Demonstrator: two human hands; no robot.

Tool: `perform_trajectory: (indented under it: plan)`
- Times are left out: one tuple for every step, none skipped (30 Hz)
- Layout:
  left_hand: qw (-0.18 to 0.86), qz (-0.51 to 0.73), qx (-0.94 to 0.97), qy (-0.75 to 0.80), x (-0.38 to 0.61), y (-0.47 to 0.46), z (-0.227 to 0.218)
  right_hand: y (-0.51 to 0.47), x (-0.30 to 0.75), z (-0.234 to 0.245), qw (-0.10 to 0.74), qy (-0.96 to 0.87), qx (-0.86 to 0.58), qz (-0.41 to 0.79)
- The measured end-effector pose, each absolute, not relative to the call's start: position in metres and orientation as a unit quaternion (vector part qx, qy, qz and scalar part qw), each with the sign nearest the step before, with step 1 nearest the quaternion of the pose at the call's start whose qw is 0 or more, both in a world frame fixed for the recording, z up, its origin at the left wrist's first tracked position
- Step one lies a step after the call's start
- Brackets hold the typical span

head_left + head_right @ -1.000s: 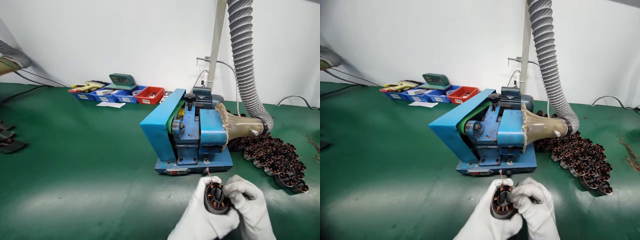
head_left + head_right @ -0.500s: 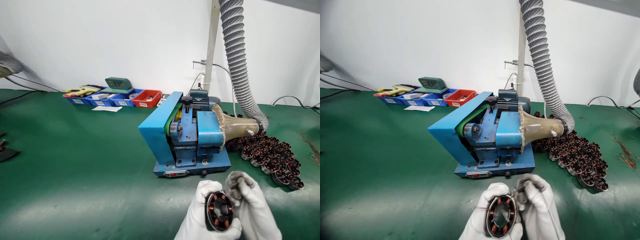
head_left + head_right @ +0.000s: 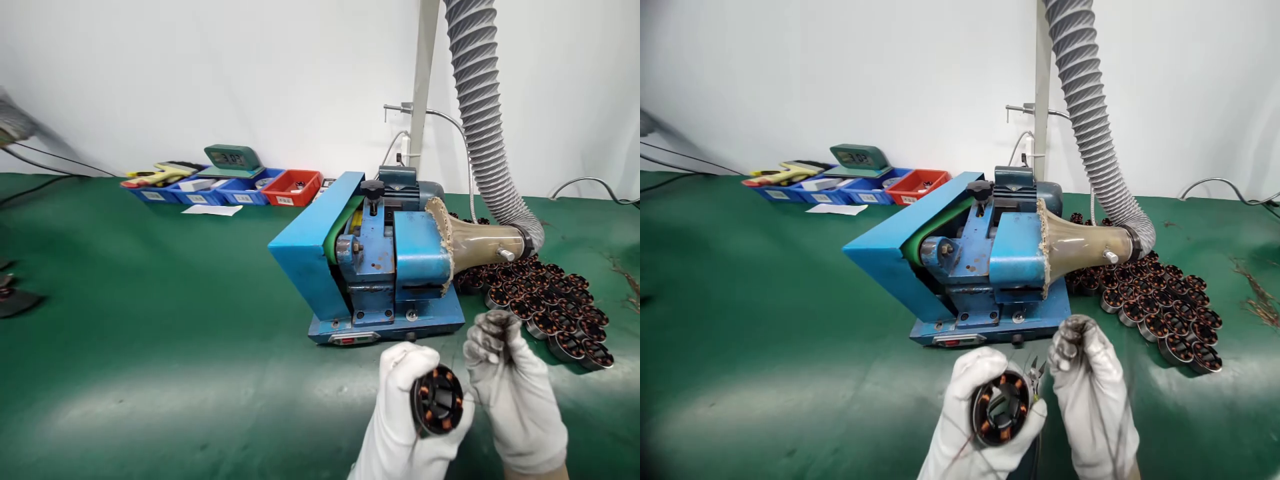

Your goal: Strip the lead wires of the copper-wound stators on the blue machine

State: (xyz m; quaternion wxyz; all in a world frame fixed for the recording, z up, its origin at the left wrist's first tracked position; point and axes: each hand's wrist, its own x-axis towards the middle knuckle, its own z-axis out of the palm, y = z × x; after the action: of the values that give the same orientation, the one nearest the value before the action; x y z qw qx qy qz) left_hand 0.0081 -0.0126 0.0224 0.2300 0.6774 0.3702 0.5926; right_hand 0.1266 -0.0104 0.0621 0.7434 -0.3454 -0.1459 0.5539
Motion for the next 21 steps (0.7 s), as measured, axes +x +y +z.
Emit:
perform_trajectory:
  plan:
    - [0.256, 0.598, 0.653, 0.389, 0.011, -0.013, 0.023, -0.011, 0.125, 0.060, 0.758, -0.145, -0.360, 0.524]
    - [0.293, 0.597, 0.624, 0.410, 0.013, -0.012, 0.023, -0.011, 0.123, 0.057, 0.759, -0.169, -0.381, 0.500]
    - [0.339, 0.591, 0.591, 0.432, 0.016, -0.011, 0.023, -0.011, 0.119, 0.054, 0.745, -0.210, -0.404, 0.487]
    - [0.387, 0.581, 0.556, 0.451, 0.019, -0.009, 0.023, -0.011, 0.114, 0.050, 0.722, -0.256, -0.428, 0.479]
    - [0.438, 0.574, 0.519, 0.456, 0.022, -0.005, 0.023, -0.010, 0.109, 0.047, 0.695, -0.297, -0.453, 0.472]
    - [0.484, 0.571, 0.482, 0.455, 0.025, -0.001, 0.022, -0.008, 0.104, 0.045, 0.671, -0.326, -0.482, 0.459]
    - [0.521, 0.571, 0.445, 0.452, 0.028, 0.004, 0.021, -0.005, 0.099, 0.042, 0.652, -0.341, -0.512, 0.443]
    - [0.546, 0.575, 0.408, 0.452, 0.032, 0.009, 0.020, -0.002, 0.096, 0.040, 0.637, -0.347, -0.543, 0.423]
    - [0.557, 0.584, 0.374, 0.456, 0.035, 0.014, 0.019, 0.003, 0.093, 0.039, 0.627, -0.348, -0.568, 0.405]
    - [0.558, 0.594, 0.350, 0.463, 0.038, 0.019, 0.018, 0.008, 0.091, 0.038, 0.620, -0.348, -0.584, 0.392]
    - [0.551, 0.603, 0.332, 0.472, 0.041, 0.024, 0.017, 0.013, 0.091, 0.037, 0.616, -0.349, -0.593, 0.385]
    - [0.544, 0.609, 0.321, 0.480, 0.044, 0.029, 0.017, 0.017, 0.092, 0.036, 0.615, -0.347, -0.599, 0.378]
    - [0.542, 0.613, 0.313, 0.483, 0.047, 0.032, 0.016, 0.022, 0.093, 0.036, 0.614, -0.347, -0.603, 0.373]
    - [0.541, 0.617, 0.307, 0.482, 0.049, 0.036, 0.016, 0.026, 0.094, 0.037, 0.614, -0.347, -0.606, 0.368]
    - [0.544, 0.618, 0.305, 0.478, 0.051, 0.039, 0.015, 0.029, 0.096, 0.037, 0.611, -0.351, -0.607, 0.366]
    - [0.550, 0.619, 0.301, 0.473, 0.053, 0.041, 0.015, 0.031, 0.098, 0.038, 0.606, -0.359, -0.608, 0.366]
    - [0.555, 0.620, 0.296, 0.469, 0.055, 0.043, 0.015, 0.032, 0.099, 0.039, 0.600, -0.367, -0.609, 0.367]
    - [0.558, 0.621, 0.291, 0.468, 0.056, 0.044, 0.015, 0.033, 0.100, 0.040, 0.594, -0.375, -0.609, 0.368]
    - [0.560, 0.622, 0.287, 0.466, 0.057, 0.044, 0.016, 0.033, 0.101, 0.041, 0.589, -0.380, -0.609, 0.371]
    - [0.561, 0.623, 0.284, 0.465, 0.057, 0.044, 0.016, 0.033, 0.101, 0.042, 0.589, -0.377, -0.610, 0.373]
    - [0.563, 0.623, 0.282, 0.463, 0.057, 0.043, 0.017, 0.032, 0.101, 0.043, 0.590, -0.370, -0.611, 0.376]
